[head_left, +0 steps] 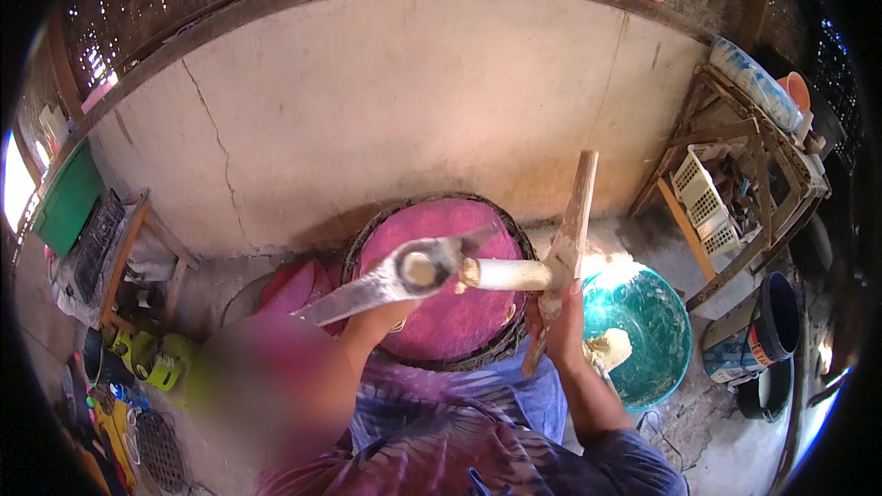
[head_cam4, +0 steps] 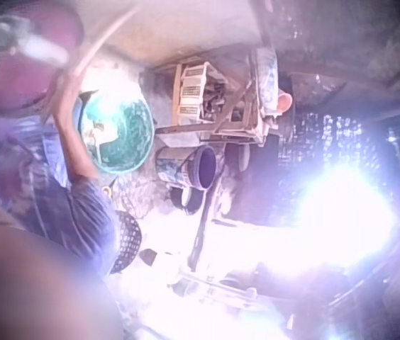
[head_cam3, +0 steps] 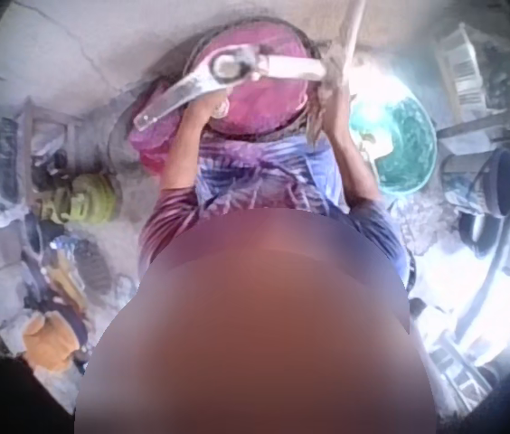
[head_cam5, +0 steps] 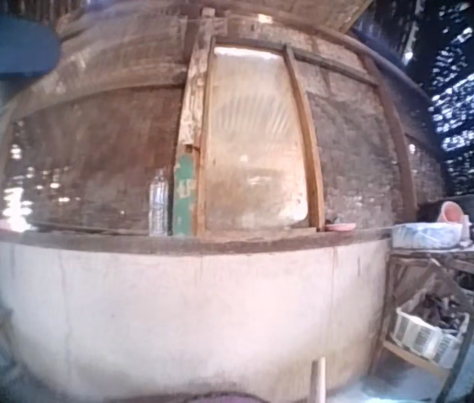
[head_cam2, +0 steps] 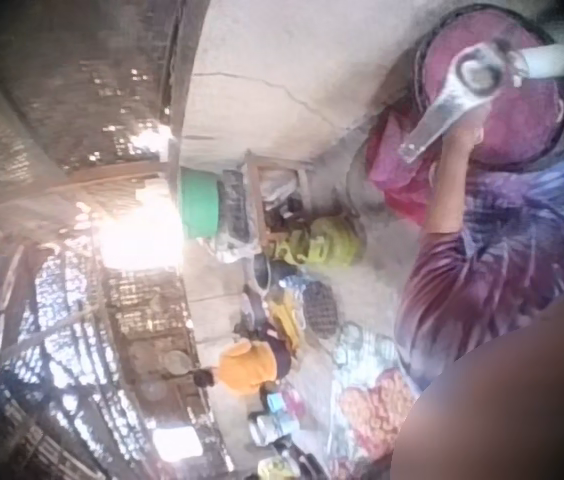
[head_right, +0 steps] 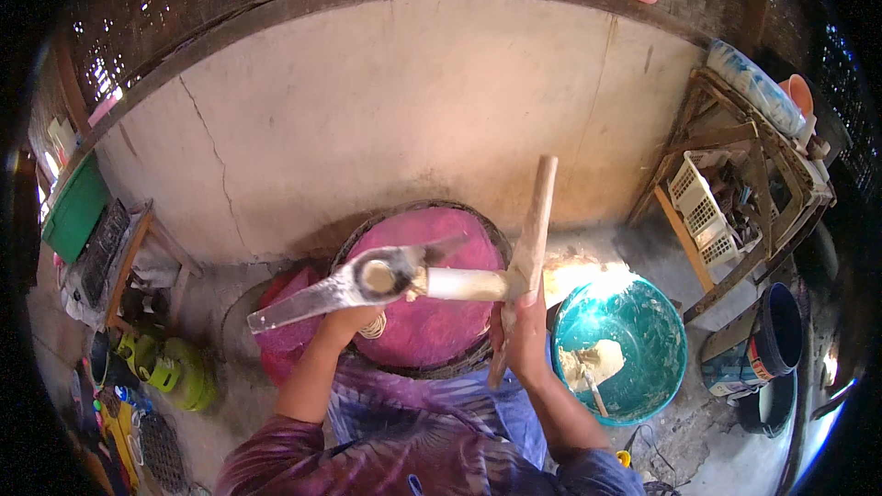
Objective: The person uses a piping bag to squeeze dough into spiral shapes onto a pink mat placed inside a woven basket. They repeatedly refill the bag from a green bowl and continue piping until the mat is filled, then remove the mat from the basket.
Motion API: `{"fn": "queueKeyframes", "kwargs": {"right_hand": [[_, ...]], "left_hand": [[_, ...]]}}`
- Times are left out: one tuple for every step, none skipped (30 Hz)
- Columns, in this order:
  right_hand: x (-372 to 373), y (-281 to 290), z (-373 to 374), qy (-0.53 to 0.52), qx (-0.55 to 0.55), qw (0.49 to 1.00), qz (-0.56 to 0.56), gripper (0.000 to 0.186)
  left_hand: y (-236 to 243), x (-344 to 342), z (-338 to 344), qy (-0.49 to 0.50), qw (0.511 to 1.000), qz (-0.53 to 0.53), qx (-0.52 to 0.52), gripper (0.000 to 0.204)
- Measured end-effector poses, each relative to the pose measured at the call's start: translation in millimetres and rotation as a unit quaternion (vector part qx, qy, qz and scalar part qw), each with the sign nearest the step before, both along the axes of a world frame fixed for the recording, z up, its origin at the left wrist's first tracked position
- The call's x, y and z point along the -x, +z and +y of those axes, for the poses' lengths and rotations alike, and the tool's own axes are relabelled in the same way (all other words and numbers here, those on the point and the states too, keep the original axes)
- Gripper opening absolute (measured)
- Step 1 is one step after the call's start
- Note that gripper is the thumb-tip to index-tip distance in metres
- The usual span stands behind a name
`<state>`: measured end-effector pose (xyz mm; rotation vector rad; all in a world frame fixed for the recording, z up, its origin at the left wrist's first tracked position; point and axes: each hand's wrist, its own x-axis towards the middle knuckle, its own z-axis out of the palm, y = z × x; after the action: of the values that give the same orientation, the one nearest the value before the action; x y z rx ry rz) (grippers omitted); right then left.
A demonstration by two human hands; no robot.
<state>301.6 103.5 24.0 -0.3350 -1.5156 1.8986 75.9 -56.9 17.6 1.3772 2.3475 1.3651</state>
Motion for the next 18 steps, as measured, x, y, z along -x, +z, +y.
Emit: {"fn": "queueKeyframes", "kwargs": {"right_hand": [[4, 3, 0, -0.027, -0.088, 0.996, -0.013, 0.071], [9, 7, -2, -0.052, -0.16, 0.986, -0.012, 0.073], [11, 13, -3, -0.054, -0.224, 0.973, -0.03, 0.077], [14, 20, -4, -0.062, -0.306, 0.95, -0.023, 0.081], [15, 29, -3, -0.048, -0.378, 0.924, -0.033, 0.086], [16, 37, -2, -0.038, -0.447, 0.893, -0.021, 0.091], [18, 44, 0, -0.033, -0.497, 0.866, -0.04, 0.104], [19, 50, 1, -0.008, -0.505, 0.861, -0.052, 0.103], [17, 56, 3, 0.019, -0.516, 0.854, -0.065, 0.103], [16, 59, 1, 0.046, -0.526, 0.846, -0.079, 0.102], [16, 62, -1, 0.094, -0.523, 0.842, -0.099, 0.098], [15, 62, -6, 0.111, -0.539, 0.826, -0.126, 0.099], [16, 61, -13, 0.13, -0.548, 0.813, -0.149, 0.1], [17, 61, -20, 0.143, -0.557, 0.801, -0.164, 0.102], [20, 61, -25, 0.137, -0.565, 0.802, -0.138, 0.102], [22, 62, -27, 0.157, -0.546, 0.805, -0.173, 0.104], [24, 64, -28, 0.177, -0.53, 0.805, -0.2, 0.105], [25, 67, -26, 0.198, -0.514, 0.804, -0.226, 0.107]], "left_hand": [[2, -9, -5, -0.026, 1.0, 0.011, -0.014, 0.053], [8, -11, -6, -0.039, 0.998, 0.039, 0.044, 0.049], [15, -16, -12, -0.057, 0.996, 0.06, 0.023, 0.048], [25, -18, -18, -0.08, 0.993, 0.088, -0.004, 0.047], [34, -19, -22, -0.085, 0.992, 0.086, 0.036, 0.043], [43, -18, -26, -0.101, 0.988, 0.105, 0.042, 0.04], [49, -20, -29, -0.103, 0.985, 0.119, 0.064, 0.038], [51, -22, -31, -0.129, 0.985, 0.088, 0.079, 0.037], [52, -24, -31, -0.142, 0.982, 0.052, 0.11, 0.036], [49, -27, -30, -0.169, 0.979, 0.013, 0.114, 0.035], [43, -29, -29, -0.194, 0.973, 0.024, 0.122, 0.035], [36, -32, -27, -0.237, 0.966, 0.027, 0.099, 0.036], [28, -35, -23, -0.283, 0.957, 0.03, 0.057, 0.036], [20, -36, -21, -0.327, 0.944, 0.034, 0.014, 0.036], [14, -37, -22, -0.327, 0.944, 0.027, 0.029, 0.039], [11, -36, -22, -0.329, 0.943, 0.001, 0.051, 0.04], [9, -36, -24, -0.33, 0.941, -0.027, 0.074, 0.04], [10, -33, -26, -0.322, 0.942, -0.055, 0.078, 0.041]]}}
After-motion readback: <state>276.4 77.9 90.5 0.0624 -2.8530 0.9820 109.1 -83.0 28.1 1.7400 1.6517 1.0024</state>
